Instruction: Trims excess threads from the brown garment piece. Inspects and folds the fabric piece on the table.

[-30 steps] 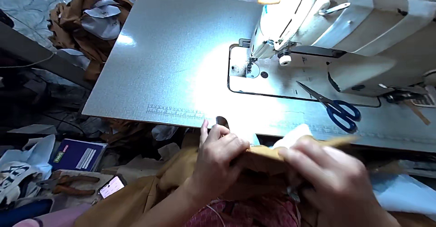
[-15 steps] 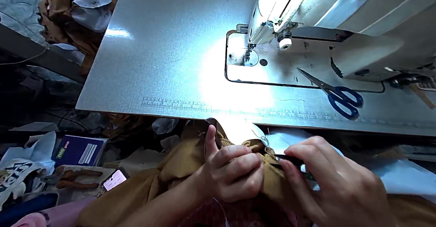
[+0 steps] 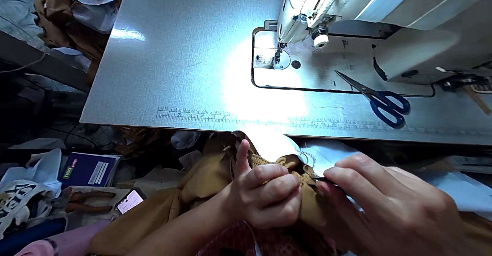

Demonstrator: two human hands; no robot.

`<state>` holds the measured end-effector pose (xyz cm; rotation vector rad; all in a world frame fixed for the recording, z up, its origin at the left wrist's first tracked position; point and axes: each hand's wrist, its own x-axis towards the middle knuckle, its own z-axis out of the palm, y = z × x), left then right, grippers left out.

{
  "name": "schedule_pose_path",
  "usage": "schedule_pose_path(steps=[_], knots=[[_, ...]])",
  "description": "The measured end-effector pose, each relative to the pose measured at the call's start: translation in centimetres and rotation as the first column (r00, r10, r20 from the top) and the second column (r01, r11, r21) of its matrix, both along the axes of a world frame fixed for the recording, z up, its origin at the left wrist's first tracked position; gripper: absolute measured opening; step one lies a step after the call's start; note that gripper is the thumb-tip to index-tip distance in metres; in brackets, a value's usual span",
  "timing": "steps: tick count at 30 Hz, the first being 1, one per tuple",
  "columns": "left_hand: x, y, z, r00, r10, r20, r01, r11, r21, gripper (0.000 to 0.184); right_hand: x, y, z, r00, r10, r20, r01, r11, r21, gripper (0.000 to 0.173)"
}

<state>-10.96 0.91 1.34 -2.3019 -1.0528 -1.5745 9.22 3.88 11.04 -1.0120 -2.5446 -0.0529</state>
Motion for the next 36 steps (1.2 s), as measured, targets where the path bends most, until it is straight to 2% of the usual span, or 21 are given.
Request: schedule_pose_path(steps=[6, 8, 10, 12, 14, 15, 17, 20, 21, 23, 26, 31, 34, 36], knots=[[0.3, -0.1, 0.0, 0.999, -0.012, 0.034, 0.013, 0.999, -0.046, 0.008, 0.7, 0.7, -0.3, 0.99, 0.142, -0.02, -0.141, 0.987, 0.072, 0.02], [0.3, -0.2, -0.1, 0.999, -0.017, 0.046, 0.02, 0.998, -0.057, 0.007, 0.9, 1.3, -0.8, 0.982, 0.173, -0.073, -0.172, 0.985, 0.018, 0.024], [0.3, -0.2, -0.2, 0.998, -0.023, 0.063, 0.026, 0.998, -0.06, 0.007, 1.1, 2.2, -1.9, 0.961, 0.196, -0.195, -0.222, 0.967, -0.123, 0.031], [0.4, -0.2, -0.3, 0.996, -0.03, 0.081, 0.035, 0.998, -0.06, 0.007, 1.4, 3.0, -3.2, 0.908, 0.204, -0.366, -0.325, 0.894, -0.308, 0.032], [0.5, -0.2, -0.4, 0.995, -0.043, 0.093, 0.048, 0.997, -0.06, 0.007, 1.7, 3.5, -4.0, 0.813, 0.146, -0.563, -0.462, 0.751, -0.472, 0.029], [0.5, -0.2, -0.5, 0.994, -0.046, 0.098, 0.052, 0.997, -0.062, 0.007, 1.7, 3.6, -4.0, 0.76, 0.094, -0.643, -0.522, 0.678, -0.518, 0.026], [0.5, -0.1, -0.7, 0.994, -0.044, 0.105, 0.051, 0.996, -0.068, 0.006, 2.0, 3.6, -3.7, 0.704, 0.016, -0.71, -0.56, 0.627, -0.542, 0.026], [0.6, 0.0, -1.0, 0.993, -0.037, 0.114, 0.046, 0.996, -0.074, 0.006, 2.3, 3.4, -3.0, 0.796, 0.124, -0.592, -0.486, 0.714, -0.504, 0.051], [0.6, 0.0, -1.0, 0.993, -0.033, 0.117, 0.042, 0.996, -0.075, 0.007, 2.2, 3.2, -2.9, 0.836, 0.166, -0.523, -0.446, 0.76, -0.473, 0.053], [0.7, 0.2, -1.0, 0.992, -0.037, 0.118, 0.046, 0.996, -0.073, 0.007, 1.7, 2.8, -2.7, 0.9, 0.215, -0.379, -0.369, 0.84, -0.399, 0.036], [0.8, 0.5, -0.9, 0.991, -0.062, 0.122, 0.069, 0.996, -0.057, 0.009, 1.4, 2.7, -2.4, 0.934, 0.238, -0.267, -0.321, 0.889, -0.327, 0.013], [1.1, 0.8, -0.8, 0.988, -0.073, 0.134, 0.086, 0.992, -0.09, 0.011, 1.5, 2.3, -2.1, 0.954, 0.207, -0.215, -0.242, 0.959, -0.149, 0.014], [1.6, 1.4, -0.5, 0.984, -0.062, 0.166, 0.086, 0.986, -0.143, 0.011, 1.0, 2.2, -2.9, 0.944, 0.184, -0.273, -0.204, 0.978, -0.046, 0.009], [2.0, 2.1, -0.3, 0.983, -0.043, 0.178, 0.074, 0.982, -0.174, 0.012, 0.6, 2.2, -3.3, 0.928, 0.18, -0.328, -0.205, 0.978, -0.044, 0.006]])
